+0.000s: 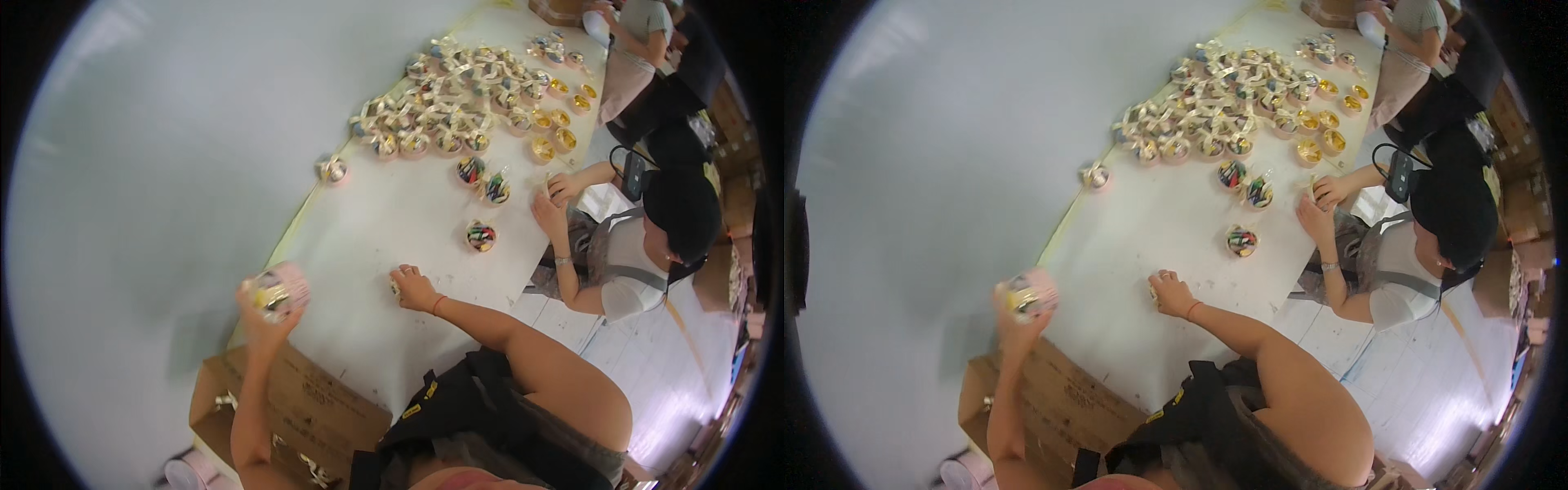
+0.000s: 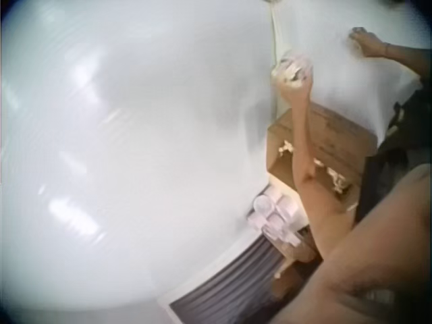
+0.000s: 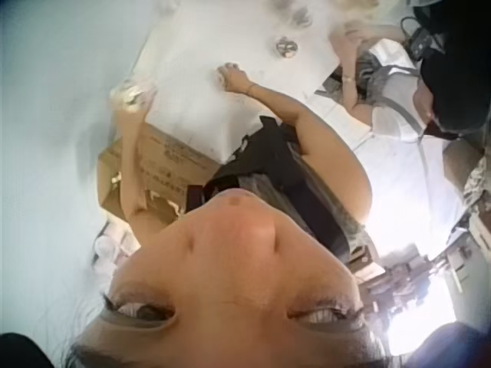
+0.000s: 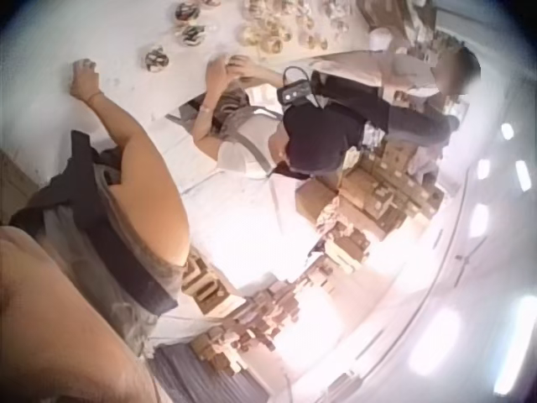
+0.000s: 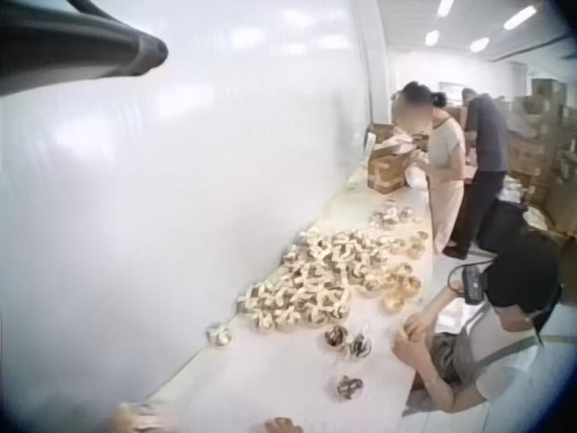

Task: The person repeatedly picks up small decorative items from a cardboard box and places them onto a white table. They also handle small round containers and ribbons, arranging them on the table alongside the decorative items.

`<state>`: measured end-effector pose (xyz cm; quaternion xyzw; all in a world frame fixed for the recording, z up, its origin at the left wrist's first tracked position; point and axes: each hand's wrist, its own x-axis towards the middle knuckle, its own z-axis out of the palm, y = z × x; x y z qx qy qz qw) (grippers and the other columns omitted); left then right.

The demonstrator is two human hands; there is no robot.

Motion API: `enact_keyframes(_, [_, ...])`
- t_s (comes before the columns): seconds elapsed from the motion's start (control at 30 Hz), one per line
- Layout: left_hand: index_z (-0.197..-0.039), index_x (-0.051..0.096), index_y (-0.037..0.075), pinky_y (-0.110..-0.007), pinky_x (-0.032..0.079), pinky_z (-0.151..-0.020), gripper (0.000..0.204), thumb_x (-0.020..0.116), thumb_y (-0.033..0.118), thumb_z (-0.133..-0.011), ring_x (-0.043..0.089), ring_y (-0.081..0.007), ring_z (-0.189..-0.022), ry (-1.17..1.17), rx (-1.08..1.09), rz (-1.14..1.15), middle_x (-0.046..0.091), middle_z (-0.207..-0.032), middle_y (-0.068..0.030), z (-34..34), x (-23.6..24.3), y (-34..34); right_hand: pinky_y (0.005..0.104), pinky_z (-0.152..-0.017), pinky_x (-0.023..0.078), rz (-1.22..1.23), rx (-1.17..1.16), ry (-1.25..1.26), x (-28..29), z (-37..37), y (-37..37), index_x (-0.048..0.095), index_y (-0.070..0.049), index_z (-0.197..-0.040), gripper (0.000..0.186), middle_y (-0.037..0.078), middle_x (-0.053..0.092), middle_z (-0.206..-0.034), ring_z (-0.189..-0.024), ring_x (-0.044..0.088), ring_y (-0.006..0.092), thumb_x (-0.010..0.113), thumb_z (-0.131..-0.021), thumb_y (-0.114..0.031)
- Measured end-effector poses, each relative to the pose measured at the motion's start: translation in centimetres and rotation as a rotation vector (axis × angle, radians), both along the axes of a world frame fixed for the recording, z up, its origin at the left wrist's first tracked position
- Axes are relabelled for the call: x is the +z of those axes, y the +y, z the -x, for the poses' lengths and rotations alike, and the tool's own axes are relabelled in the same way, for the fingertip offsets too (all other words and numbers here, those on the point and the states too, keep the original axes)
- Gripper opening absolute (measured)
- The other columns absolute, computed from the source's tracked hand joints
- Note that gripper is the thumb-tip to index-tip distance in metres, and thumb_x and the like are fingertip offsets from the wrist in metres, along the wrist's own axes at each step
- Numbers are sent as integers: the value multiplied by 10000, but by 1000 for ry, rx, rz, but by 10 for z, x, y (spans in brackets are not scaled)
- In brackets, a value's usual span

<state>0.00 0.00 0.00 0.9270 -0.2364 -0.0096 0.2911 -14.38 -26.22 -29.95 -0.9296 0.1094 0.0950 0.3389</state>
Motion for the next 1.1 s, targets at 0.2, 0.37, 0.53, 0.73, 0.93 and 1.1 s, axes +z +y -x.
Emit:
enact_keyframes(0.2, [-1415,361,3,-384,453,-1004,949,877,275,-666,475,-268,-1227,-56,268,364,455,-1312,-146,114,24,186,508,-822,555,87,69,80,19,46,47,492,-92,-1240,619,229,512,-1221,-1124,529,431,747,-686,-199])
enact_keyframes(0.37, [-1292,468,33,-407,441,-985,816,910,188,-623,526,-318,-1128,-152,340,-49,517,-1224,-157,185,1,284,461,-853,496,-330,98,-158,45,13,80,591,-23,-1060,641,181,626,-1057,-983,601,334,849,-601,-389])
enact_keyframes(0.53, [-1265,394,64,-445,479,-898,794,863,317,-676,588,-395,-1070,311,424,-249,561,-1201,-209,237,-63,321,327,-886,508,-778,242,-489,253,-20,212,463,30,-1283,761,117,606,-1106,-1058,590,189,873,-695,-226])
enact_keyframes(0.73, [-1309,349,75,-470,527,-830,867,854,366,-667,595,-384,-1093,195,375,-339,513,-1296,-196,212,-138,337,398,-919,506,-324,834,-606,327,-28,382,470,-26,-1296,810,187,604,-1166,-1094,611,309,854,-659,-345])
enact_keyframes(0.93, [-1391,307,79,-465,544,-860,959,867,280,-638,584,-393,-1127,245,262,-434,460,-1348,-189,205,-186,297,456,-914,526,569,992,-76,219,-79,469,469,-70,-1337,885,230,614,-1211,-1103,633,364,868,-585,-311])
enact_keyframes(1.1, [-1409,278,71,-462,554,-838,1007,883,273,-630,579,-394,-1143,269,324,-510,421,-1370,-172,216,-219,283,451,-954,518,686,916,341,150,-88,480,467,-73,-1414,962,178,577,-1349,-1209,594,329,894,-578,-286])
